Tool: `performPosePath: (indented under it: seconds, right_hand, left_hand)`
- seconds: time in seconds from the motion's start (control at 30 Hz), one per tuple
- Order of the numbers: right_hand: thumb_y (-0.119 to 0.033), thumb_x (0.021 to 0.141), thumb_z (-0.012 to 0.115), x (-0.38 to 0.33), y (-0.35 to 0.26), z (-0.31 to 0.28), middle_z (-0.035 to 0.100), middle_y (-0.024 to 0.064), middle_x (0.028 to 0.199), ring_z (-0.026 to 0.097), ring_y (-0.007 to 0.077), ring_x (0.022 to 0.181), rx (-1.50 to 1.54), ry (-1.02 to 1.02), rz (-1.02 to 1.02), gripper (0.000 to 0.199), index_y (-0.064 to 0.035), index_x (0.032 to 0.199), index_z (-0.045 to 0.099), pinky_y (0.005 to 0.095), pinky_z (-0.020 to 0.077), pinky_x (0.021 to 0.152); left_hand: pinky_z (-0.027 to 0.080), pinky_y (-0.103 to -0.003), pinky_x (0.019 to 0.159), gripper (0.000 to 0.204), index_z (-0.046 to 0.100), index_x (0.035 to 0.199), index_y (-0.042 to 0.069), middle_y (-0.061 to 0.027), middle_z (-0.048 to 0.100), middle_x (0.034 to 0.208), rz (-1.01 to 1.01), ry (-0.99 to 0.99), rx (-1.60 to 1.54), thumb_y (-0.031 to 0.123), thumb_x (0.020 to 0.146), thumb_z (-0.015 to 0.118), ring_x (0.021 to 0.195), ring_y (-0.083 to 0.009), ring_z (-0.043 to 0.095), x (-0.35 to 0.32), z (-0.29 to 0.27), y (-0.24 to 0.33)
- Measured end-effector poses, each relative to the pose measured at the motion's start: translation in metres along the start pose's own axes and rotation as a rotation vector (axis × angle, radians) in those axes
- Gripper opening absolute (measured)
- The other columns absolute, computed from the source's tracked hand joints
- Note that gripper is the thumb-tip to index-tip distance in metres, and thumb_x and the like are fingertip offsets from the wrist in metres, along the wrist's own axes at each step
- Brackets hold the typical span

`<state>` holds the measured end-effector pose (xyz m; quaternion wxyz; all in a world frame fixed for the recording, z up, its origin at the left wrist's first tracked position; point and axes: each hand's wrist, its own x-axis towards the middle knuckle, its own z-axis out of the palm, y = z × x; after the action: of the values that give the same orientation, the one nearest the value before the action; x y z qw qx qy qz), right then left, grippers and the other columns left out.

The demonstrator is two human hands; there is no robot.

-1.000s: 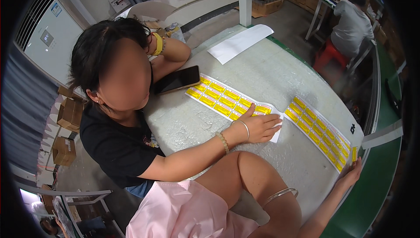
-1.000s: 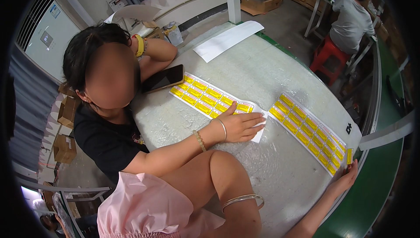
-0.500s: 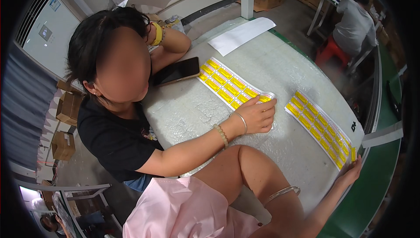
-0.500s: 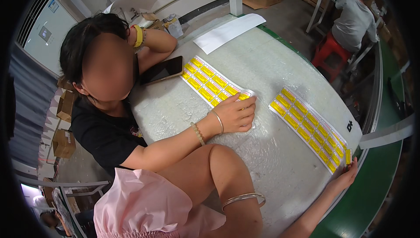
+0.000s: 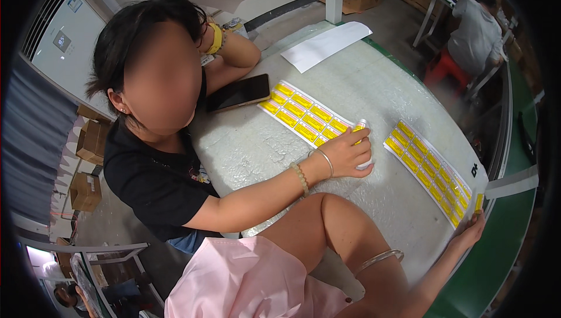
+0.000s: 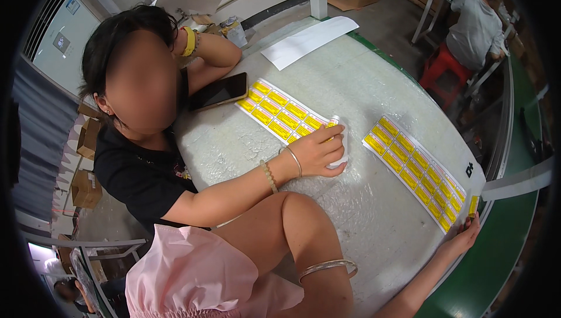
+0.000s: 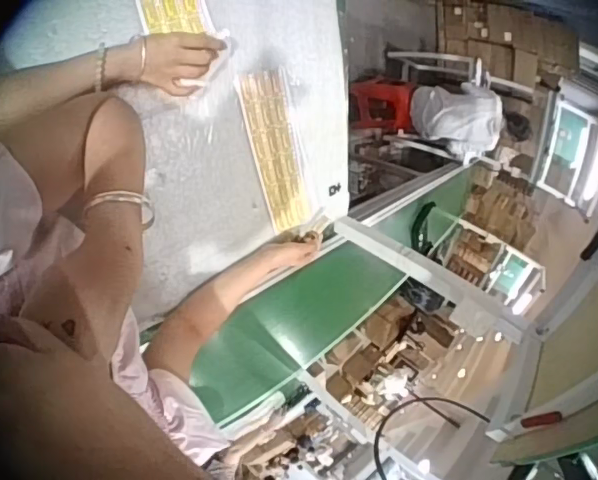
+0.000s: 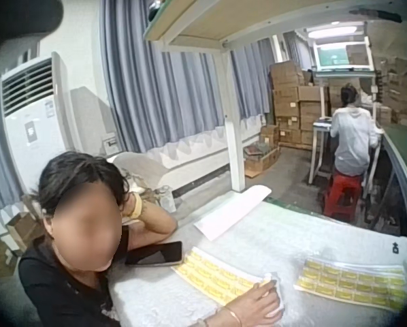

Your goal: The person peels warning stickers from backing sheets, applies them onto black plastic components by hand, and places the components onto a conveyor belt.

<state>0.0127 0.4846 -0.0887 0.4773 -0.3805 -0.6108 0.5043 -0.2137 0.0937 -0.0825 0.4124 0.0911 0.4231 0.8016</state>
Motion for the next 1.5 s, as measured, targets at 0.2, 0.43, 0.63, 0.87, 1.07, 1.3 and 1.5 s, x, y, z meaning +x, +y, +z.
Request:
performPosePath:
  seconds: [0.2,0.43,0.63,0.87,1.07,1.3,1.5]
  right_hand:
    - [-0.034,0.094,0.051,-0.002,-0.003,0.002,0.06,0.0005,0.103,0.052,0.0086,0.09,0.037,0.02,0.042,0.036,-0.0084,0.117,0.061,0.0212,0.0387,0.079]
    - [-0.035,0.095,0.05,-0.006,-0.006,0.007,0.059,0.0023,0.105,0.052,0.01,0.094,0.048,0.04,0.076,0.037,-0.0096,0.12,0.058,0.0233,0.0381,0.082]
    - [-0.034,0.095,0.049,-0.004,-0.004,0.005,0.058,0.0015,0.108,0.051,0.0106,0.097,0.03,0.028,0.051,0.037,-0.0099,0.121,0.058,0.0245,0.0373,0.085]
    - [-0.036,0.095,0.048,-0.004,-0.003,0.002,0.057,0.0001,0.108,0.048,0.0093,0.096,-0.009,-0.007,0.046,0.04,-0.0091,0.122,0.06,0.0247,0.0354,0.086]
    - [-0.036,0.096,0.048,-0.008,-0.007,0.007,0.057,-0.0001,0.105,0.048,0.0087,0.092,-0.054,0.008,0.021,0.04,-0.009,0.122,0.06,0.0234,0.0353,0.084]
    - [-0.034,0.096,0.052,-0.003,0.001,0.003,0.058,0.0014,0.102,0.05,0.0091,0.091,0.044,0.008,0.004,0.036,-0.0074,0.118,0.06,0.024,0.0382,0.082]
    - [-0.032,0.095,0.054,0.004,0.008,-0.003,0.06,0.0022,0.102,0.053,0.0103,0.095,-0.033,0.012,-0.001,0.033,-0.0064,0.115,0.059,0.0251,0.04,0.084]
  left_hand:
    - [0.047,-0.038,0.091,0.02,0.057,0.087,0.007,-0.0121,0.057,0.092,1.078,-0.117,1.575,0.016,0.071,0.066,0.098,-0.034,0.055,-0.004,0.004,0.013]
    - [0.046,-0.041,0.093,0.027,0.057,0.095,0.018,-0.0075,0.056,0.078,1.423,-0.127,2.063,0.014,0.07,0.065,0.095,-0.032,0.055,-0.003,0.0,0.014]
    - [0.046,-0.037,0.091,0.022,0.058,0.091,0.017,-0.0083,0.056,0.085,1.326,-0.087,1.984,0.015,0.07,0.066,0.1,-0.0285,0.053,-0.007,0.002,0.016]
    - [0.044,-0.034,0.091,0.014,0.059,0.082,0.011,-0.0094,0.056,0.083,1.379,-0.185,2.153,0.023,0.074,0.062,0.093,-0.0296,0.053,-0.011,0.007,0.02]
    - [0.046,-0.037,0.089,0.023,0.056,0.068,0.003,-0.0113,0.053,0.078,1.326,-0.191,2.161,0.025,0.072,0.061,0.093,-0.0319,0.053,-0.012,0.005,0.015]
    - [0.047,-0.037,0.089,0.02,0.053,0.066,0.004,-0.012,0.051,0.078,1.327,-0.062,1.945,0.023,0.07,0.06,0.093,-0.0314,0.054,-0.009,0.01,0.014]
    - [0.047,-0.039,0.09,0.019,0.055,0.065,0.002,-0.0127,0.052,0.076,1.409,-0.049,2.124,0.02,0.07,0.058,0.092,-0.0319,0.055,-0.008,0.005,0.016]
